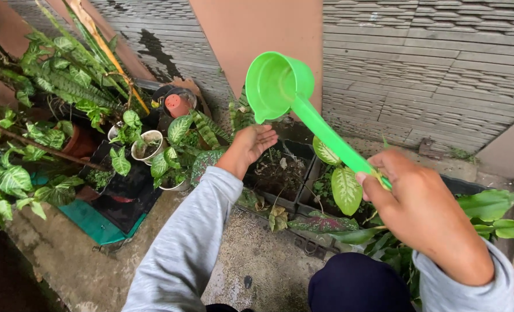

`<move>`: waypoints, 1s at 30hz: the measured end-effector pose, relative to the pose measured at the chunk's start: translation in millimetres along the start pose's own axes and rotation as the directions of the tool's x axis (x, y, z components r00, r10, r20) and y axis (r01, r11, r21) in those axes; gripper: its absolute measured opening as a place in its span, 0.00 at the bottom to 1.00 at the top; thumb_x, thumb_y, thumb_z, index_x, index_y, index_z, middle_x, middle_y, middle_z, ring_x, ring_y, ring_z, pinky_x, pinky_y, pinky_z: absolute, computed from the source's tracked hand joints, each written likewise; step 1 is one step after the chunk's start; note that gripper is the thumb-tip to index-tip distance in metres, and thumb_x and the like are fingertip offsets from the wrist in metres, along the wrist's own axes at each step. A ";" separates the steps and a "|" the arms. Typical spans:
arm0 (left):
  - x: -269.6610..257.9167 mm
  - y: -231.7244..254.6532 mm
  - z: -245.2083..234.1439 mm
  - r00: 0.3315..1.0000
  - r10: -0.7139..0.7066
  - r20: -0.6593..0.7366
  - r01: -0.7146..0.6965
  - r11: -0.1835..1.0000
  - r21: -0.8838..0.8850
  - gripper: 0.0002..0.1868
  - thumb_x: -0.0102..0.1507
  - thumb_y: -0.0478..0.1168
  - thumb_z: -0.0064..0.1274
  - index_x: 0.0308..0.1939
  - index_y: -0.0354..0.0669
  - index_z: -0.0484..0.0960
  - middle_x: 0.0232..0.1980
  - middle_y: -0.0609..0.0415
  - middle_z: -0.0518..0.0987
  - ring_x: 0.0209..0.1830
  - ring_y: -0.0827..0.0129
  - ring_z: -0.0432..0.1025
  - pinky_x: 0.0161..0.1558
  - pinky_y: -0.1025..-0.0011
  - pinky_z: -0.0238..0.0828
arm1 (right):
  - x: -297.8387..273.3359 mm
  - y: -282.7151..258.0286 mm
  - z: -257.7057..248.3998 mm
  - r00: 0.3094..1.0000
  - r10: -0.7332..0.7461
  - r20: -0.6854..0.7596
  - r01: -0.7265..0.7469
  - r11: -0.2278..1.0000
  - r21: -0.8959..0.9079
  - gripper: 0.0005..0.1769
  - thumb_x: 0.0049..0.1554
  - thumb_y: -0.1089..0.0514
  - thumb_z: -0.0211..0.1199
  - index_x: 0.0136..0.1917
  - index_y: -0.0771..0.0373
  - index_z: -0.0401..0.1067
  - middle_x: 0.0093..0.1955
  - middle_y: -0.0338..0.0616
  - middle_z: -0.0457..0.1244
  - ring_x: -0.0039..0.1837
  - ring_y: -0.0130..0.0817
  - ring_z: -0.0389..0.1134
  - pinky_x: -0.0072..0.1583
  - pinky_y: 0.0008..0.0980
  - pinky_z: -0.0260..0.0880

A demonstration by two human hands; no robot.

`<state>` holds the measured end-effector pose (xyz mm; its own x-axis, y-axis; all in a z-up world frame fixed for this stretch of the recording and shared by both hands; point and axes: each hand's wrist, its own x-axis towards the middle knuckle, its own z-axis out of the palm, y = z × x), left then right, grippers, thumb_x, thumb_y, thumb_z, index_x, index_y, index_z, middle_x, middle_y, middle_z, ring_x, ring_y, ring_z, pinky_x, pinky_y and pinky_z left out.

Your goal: Watering various potted plants in an outdoor area using a plastic scoop and a bucket of water.

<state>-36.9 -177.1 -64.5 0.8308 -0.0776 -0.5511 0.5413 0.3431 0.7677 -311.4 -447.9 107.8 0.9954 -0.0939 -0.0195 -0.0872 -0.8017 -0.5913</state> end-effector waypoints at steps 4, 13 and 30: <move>1.9 -6.6 -25.7 0.997 0.012 -0.072 -0.014 0.999 -0.033 0.17 0.69 0.31 0.40 0.60 0.21 0.73 0.63 0.25 0.74 0.63 0.39 0.72 0.64 0.52 0.75 | -4.0 -4.5 6.6 0.998 0.014 0.069 -0.016 1.000 0.021 0.15 0.60 0.46 0.58 0.55 0.55 0.68 0.38 0.42 0.75 0.39 0.49 0.73 0.47 0.45 0.65; -30.9 -7.0 -48.2 0.975 -0.008 -0.220 -0.003 0.999 -0.051 0.20 0.72 0.40 0.45 0.59 0.23 0.73 0.62 0.26 0.75 0.64 0.36 0.71 0.67 0.46 0.72 | -12.2 -16.3 16.0 0.985 0.022 0.173 -0.027 0.999 0.026 0.14 0.60 0.43 0.58 0.55 0.51 0.68 0.26 0.46 0.64 0.32 0.46 0.63 0.43 0.43 0.60; -46.9 -58.2 12.4 0.981 -0.176 -0.082 0.187 0.970 0.154 0.19 0.72 0.36 0.39 0.63 0.26 0.71 0.68 0.29 0.72 0.69 0.39 0.68 0.72 0.52 0.66 | -29.2 36.1 -0.9 0.932 0.324 0.162 -0.287 0.933 -0.217 0.18 0.59 0.40 0.58 0.60 0.41 0.69 0.44 0.21 0.79 0.44 0.33 0.79 0.52 0.37 0.73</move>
<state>-105.8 -204.9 -79.2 0.7090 -0.0594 -0.7027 0.7005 0.1742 0.6921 -343.6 -474.6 87.7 0.9059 -0.2518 -0.3405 -0.3756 -0.8490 -0.3716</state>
